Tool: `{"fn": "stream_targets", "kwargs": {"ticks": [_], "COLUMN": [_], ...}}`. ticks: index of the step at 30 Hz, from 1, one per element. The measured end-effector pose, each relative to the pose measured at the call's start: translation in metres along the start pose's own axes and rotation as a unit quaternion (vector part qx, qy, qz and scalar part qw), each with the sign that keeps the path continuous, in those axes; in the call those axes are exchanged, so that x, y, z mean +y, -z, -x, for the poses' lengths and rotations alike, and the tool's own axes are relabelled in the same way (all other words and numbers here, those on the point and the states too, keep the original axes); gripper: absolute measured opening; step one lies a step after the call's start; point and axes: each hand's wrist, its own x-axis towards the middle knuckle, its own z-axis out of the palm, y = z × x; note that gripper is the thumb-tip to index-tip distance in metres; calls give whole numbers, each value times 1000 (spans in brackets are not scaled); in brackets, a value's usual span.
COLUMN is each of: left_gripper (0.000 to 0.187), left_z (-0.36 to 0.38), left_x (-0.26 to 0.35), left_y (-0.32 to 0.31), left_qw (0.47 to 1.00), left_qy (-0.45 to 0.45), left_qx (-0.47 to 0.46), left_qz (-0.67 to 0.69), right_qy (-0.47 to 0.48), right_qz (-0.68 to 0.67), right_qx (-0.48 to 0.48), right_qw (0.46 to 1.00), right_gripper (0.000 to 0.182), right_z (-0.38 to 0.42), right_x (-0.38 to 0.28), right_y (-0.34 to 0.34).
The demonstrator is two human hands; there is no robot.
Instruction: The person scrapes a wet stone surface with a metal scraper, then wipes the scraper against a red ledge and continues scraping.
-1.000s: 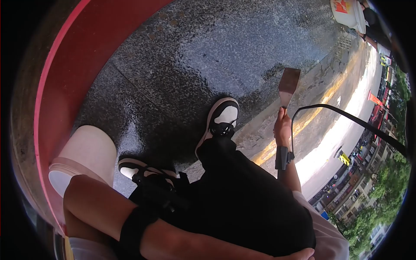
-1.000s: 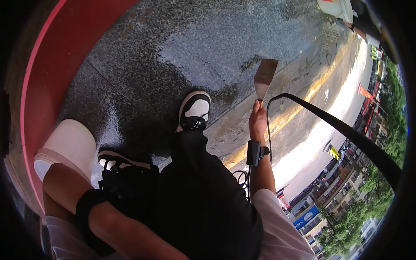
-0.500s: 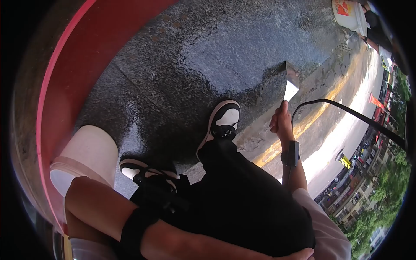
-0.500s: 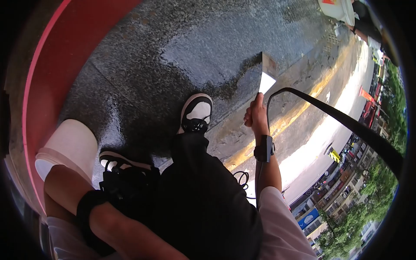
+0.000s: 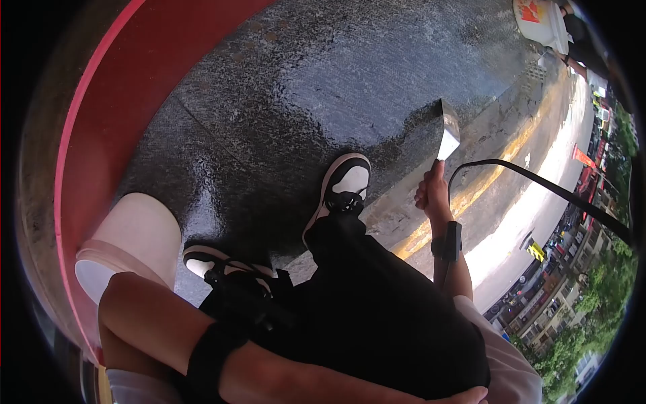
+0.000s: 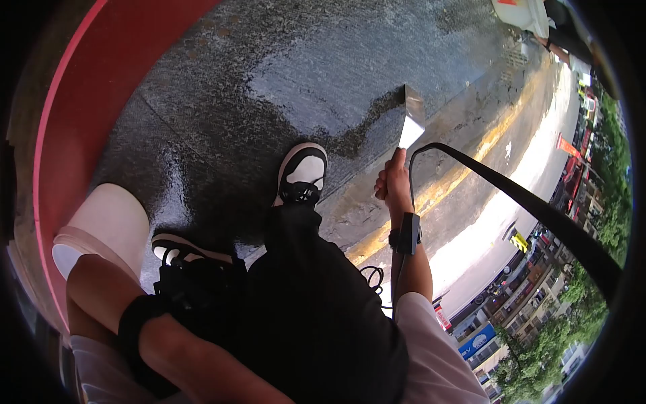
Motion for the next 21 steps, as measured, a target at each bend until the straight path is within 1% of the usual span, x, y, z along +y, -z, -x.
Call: {"fn": "stream_targets", "kwargs": {"ticks": [2,5,9,11,13,14,15,16,17,18,20,21], "left_gripper": [44,44,43,43,43,42,42,43,45,45,54,54], "left_z": [2,4,6,9,11,6,-4,-22,-32,-32,-30,-25], "left_x": [-1,-4,-6,0,10,10,7,1,-2,-9,-13,-15], "left_y": [-1,-6,-12,-22,-39,-42,-31,-7,4,10,13,16], "left_qw": [1000,999,996,995,986,981,979,985,952,953,977,977], "left_qy": [-9,-30,-48,-33,23,44,37,108,177,171,131,124], "left_qx": [8,24,50,71,141,175,176,111,42,44,42,42], "left_qz": [-9,-24,-48,-65,-81,-78,-92,76,246,245,164,167], "right_qy": [2,-21,-26,-8,-4,17,46,82,113,136,154,170], "right_qz": [-2,7,8,-11,-69,-93,-73,-16,41,60,70,82], "right_qx": [22,10,9,-6,1,20,32,18,5,-24,-51,-68], "right_qw": [1000,1000,1000,1000,998,995,996,996,993,989,984,980], "right_gripper": [60,60,60,60,58,58,58,58,57,56,56,56], "right_z": [-8,8,-1,-14,-22,-24,-19,-13,-5,2,0,0], "right_x": [-3,1,8,-1,-20,-25,-29,-31,-30,-29,-37,-42], "right_y": [-5,-6,-3,0,-27,-40,-51,-60,-69,-81,-98,-107]}}
